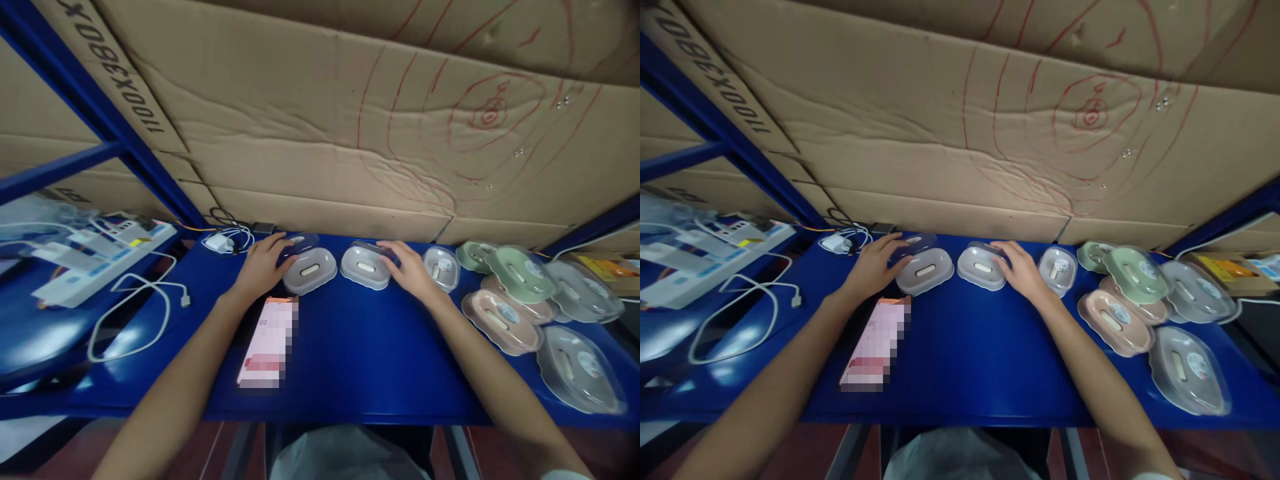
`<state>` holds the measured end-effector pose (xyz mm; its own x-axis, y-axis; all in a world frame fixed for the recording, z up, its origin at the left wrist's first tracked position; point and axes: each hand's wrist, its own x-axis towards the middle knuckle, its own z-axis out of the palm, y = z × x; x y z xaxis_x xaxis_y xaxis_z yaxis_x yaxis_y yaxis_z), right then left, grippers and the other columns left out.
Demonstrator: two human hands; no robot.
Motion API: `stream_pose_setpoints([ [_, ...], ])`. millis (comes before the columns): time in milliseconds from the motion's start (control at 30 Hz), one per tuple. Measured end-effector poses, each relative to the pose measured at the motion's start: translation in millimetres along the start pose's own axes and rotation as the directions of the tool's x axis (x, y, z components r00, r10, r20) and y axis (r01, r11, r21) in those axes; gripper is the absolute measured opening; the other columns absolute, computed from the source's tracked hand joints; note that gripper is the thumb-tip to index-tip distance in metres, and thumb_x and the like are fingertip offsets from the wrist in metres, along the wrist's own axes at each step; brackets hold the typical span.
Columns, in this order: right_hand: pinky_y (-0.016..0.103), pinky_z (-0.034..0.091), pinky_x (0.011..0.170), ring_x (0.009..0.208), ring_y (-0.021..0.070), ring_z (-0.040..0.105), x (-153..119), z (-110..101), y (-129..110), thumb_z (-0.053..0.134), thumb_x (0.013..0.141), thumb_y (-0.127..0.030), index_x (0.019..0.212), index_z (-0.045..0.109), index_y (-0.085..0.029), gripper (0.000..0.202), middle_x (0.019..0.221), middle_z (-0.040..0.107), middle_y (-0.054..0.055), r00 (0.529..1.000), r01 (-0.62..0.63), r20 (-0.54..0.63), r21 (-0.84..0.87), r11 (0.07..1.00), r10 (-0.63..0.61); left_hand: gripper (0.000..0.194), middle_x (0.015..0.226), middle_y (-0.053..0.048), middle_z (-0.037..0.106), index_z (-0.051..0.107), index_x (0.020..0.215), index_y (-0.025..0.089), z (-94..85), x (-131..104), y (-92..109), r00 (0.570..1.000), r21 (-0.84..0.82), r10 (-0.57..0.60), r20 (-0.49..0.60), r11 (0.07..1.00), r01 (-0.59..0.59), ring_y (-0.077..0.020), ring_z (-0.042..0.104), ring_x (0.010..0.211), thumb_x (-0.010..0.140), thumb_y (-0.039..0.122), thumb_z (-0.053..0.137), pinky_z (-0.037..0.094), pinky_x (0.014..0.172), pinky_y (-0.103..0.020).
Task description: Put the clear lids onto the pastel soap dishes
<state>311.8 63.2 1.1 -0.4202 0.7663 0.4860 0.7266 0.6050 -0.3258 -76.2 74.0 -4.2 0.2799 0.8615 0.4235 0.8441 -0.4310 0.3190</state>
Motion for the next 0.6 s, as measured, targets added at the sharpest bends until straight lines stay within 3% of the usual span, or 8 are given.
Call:
stream_pose_setpoints([
  [100,0.053,0.050,0.110,0.128,0.0313,0.066,-6,-1,-11,0.043,0.113,-0.030,0.137,0.069,-0.021,0.037,0.133,0.072,0.016,1.000,-0.003,-0.013,-0.057,0.998,0.002,0.034,0.134,-0.017,0.070,0.072,0.116,0.021,-0.2,-3,14,0.999,0.028,0.038,-0.015,0.999,-0.038,-0.0368,0.065,0.129,0.106,0.047,0.053,0.046,0.114,-0.057],
  [200,0.050,0.049,0.109,0.127,0.0309,0.067,-17,5,-28,0.057,0.109,-0.038,0.139,0.069,-0.021,0.036,0.136,0.074,0.013,0.993,0.059,0.110,-0.097,0.994,-0.048,0.035,0.118,-0.013,0.076,0.075,0.110,0.023,1.1,-10,33,0.987,0.010,0.133,0.090,0.991,-0.135,-0.0328,0.071,0.115,0.103,0.054,0.060,0.053,0.106,-0.047],
  [333,0.047,0.049,0.107,0.126,0.0290,0.069,-21,16,-37,0.056,0.110,-0.036,0.138,0.070,-0.022,0.035,0.137,0.075,0.012,0.976,0.070,0.214,-0.129,0.989,-0.041,0.035,0.125,-0.012,0.078,0.076,0.120,0.025,3.2,-16,45,0.958,-0.035,0.207,0.201,0.978,-0.204,-0.0340,0.071,0.121,0.103,0.051,0.061,0.054,0.106,-0.049],
  [500,0.047,0.049,0.108,0.125,0.0259,0.069,-12,12,-31,0.040,0.115,-0.039,0.142,0.067,-0.026,0.040,0.136,0.076,0.010,0.987,0.001,0.157,-0.117,0.993,0.018,0.034,0.115,-0.007,0.082,0.074,0.120,0.025,1.7,-10,41,0.969,-0.105,0.178,0.173,0.981,-0.162,-0.0277,0.078,0.104,0.107,0.048,0.053,0.060,0.094,-0.042],
  [600,0.056,0.038,0.120,0.139,0.0299,0.059,-12,0,-31,0.043,0.113,-0.036,0.139,0.069,-0.029,0.038,0.148,0.067,0.011,0.997,-0.009,0.071,-0.225,0.974,0.025,0.032,0.122,-0.009,0.081,0.074,0.122,0.024,3.6,-9,44,0.976,-0.122,0.174,0.135,0.980,-0.157,-0.0283,0.076,0.114,0.108,0.043,0.052,0.057,0.103,-0.045],
])
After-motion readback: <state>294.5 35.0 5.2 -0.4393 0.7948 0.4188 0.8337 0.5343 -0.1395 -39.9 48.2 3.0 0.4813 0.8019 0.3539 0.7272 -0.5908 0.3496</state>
